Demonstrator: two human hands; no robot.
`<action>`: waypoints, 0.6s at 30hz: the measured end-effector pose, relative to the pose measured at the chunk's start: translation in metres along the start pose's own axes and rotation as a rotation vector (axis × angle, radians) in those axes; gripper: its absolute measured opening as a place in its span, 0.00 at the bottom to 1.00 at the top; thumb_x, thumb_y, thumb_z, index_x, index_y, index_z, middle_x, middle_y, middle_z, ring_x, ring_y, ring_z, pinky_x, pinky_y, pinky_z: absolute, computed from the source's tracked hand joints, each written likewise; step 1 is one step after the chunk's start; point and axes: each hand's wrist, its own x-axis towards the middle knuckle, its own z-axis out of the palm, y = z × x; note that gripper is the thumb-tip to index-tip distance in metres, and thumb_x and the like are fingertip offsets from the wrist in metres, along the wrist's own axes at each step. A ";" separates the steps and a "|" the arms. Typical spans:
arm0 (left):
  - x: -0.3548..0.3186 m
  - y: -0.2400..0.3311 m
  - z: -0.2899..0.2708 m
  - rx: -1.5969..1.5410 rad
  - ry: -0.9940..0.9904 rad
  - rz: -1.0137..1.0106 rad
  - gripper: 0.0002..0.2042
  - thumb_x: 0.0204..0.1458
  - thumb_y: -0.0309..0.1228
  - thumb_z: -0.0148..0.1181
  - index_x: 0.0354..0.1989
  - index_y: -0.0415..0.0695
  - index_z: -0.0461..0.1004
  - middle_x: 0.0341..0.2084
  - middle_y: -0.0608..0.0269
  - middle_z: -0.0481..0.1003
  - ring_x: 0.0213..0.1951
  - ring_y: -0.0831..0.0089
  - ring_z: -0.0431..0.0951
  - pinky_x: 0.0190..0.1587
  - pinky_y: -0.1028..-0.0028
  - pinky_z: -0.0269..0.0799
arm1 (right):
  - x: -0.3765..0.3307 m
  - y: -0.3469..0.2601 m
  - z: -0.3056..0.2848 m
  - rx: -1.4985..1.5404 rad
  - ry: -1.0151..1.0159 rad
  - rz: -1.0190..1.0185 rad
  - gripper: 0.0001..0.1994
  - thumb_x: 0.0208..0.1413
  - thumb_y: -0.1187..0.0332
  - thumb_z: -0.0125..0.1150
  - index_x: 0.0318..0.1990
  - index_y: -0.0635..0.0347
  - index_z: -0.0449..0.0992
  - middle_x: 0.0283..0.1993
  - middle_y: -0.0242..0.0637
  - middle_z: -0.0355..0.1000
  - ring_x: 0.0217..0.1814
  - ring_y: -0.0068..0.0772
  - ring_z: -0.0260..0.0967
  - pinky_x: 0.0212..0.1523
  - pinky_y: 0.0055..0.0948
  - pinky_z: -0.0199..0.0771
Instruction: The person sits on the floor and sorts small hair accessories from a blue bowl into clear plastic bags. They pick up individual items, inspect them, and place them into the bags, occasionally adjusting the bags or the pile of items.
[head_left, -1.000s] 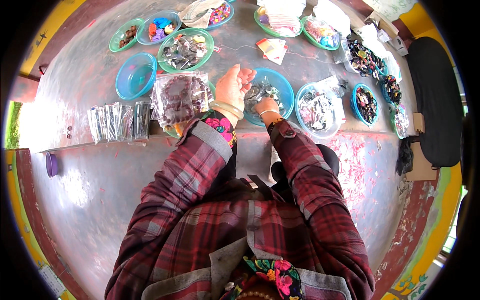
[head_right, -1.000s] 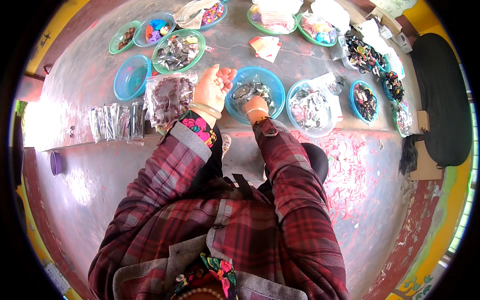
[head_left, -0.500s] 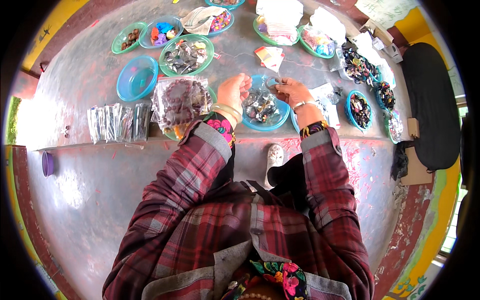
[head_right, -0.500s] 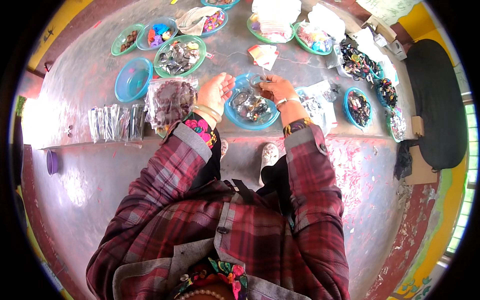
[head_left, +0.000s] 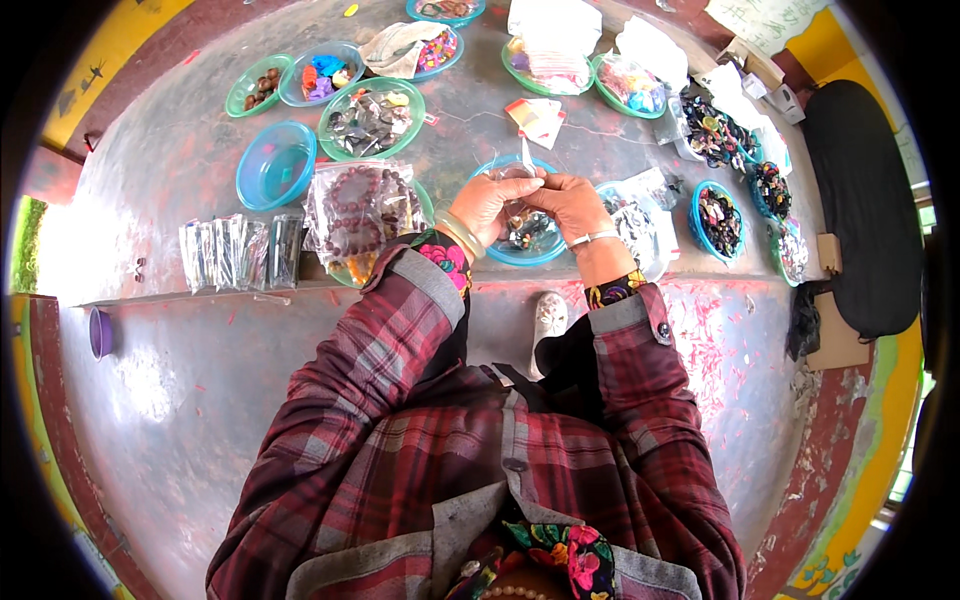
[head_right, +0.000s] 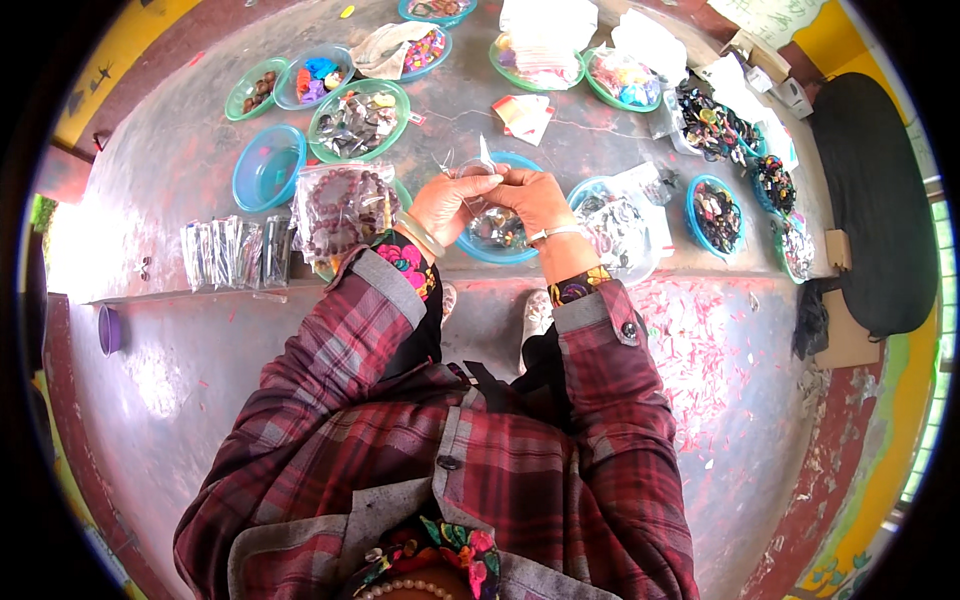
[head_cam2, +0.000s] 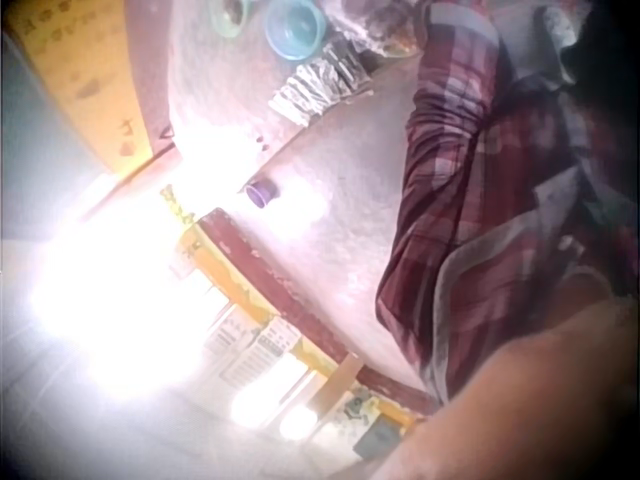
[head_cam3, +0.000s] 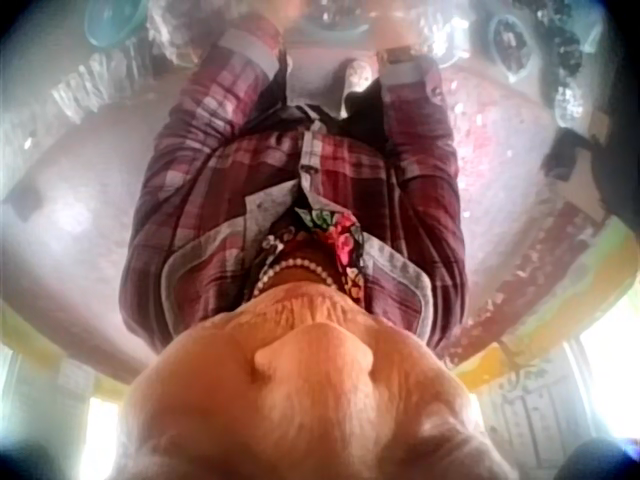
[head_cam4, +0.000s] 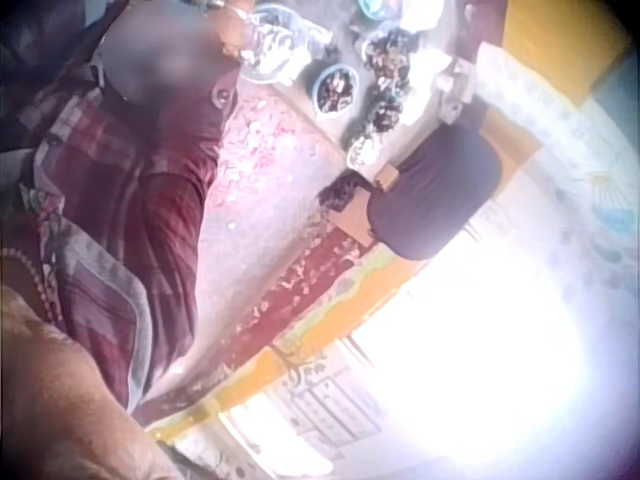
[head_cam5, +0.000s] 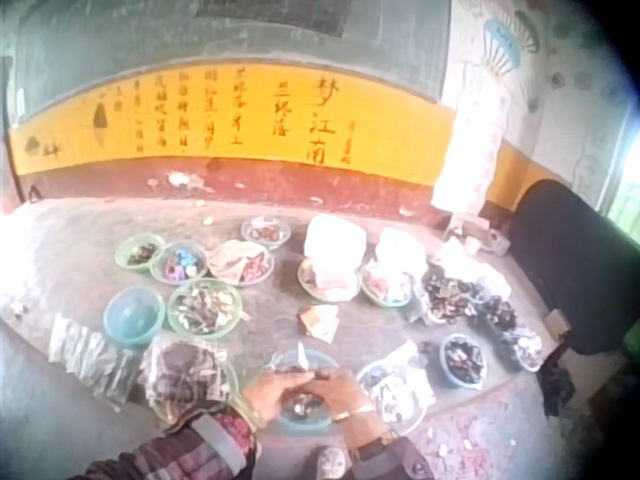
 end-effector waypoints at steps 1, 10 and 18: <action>-0.001 0.000 0.001 0.002 0.009 0.006 0.12 0.44 0.27 0.58 0.37 0.37 0.71 0.32 0.61 0.73 0.36 0.71 0.73 0.43 0.72 0.67 | -0.001 -0.001 0.002 -0.001 0.006 0.006 0.13 0.43 0.75 0.60 0.39 0.71 0.72 0.32 0.38 0.72 0.32 0.28 0.70 0.34 0.22 0.70; -0.004 0.007 0.008 -0.025 0.097 0.104 0.11 0.48 0.29 0.55 0.36 0.35 0.71 0.32 0.58 0.73 0.37 0.70 0.73 0.42 0.73 0.67 | -0.002 -0.001 0.009 -0.084 0.063 -0.003 0.10 0.43 0.72 0.61 0.33 0.68 0.75 0.26 0.32 0.71 0.25 0.20 0.67 0.28 0.17 0.66; -0.005 0.011 0.007 -0.072 0.193 0.301 0.09 0.50 0.31 0.54 0.34 0.38 0.72 0.34 0.58 0.73 0.39 0.69 0.72 0.40 0.74 0.64 | -0.002 0.001 0.001 -0.177 0.065 0.014 0.09 0.42 0.73 0.62 0.31 0.68 0.75 0.24 0.31 0.70 0.22 0.17 0.64 0.24 0.16 0.63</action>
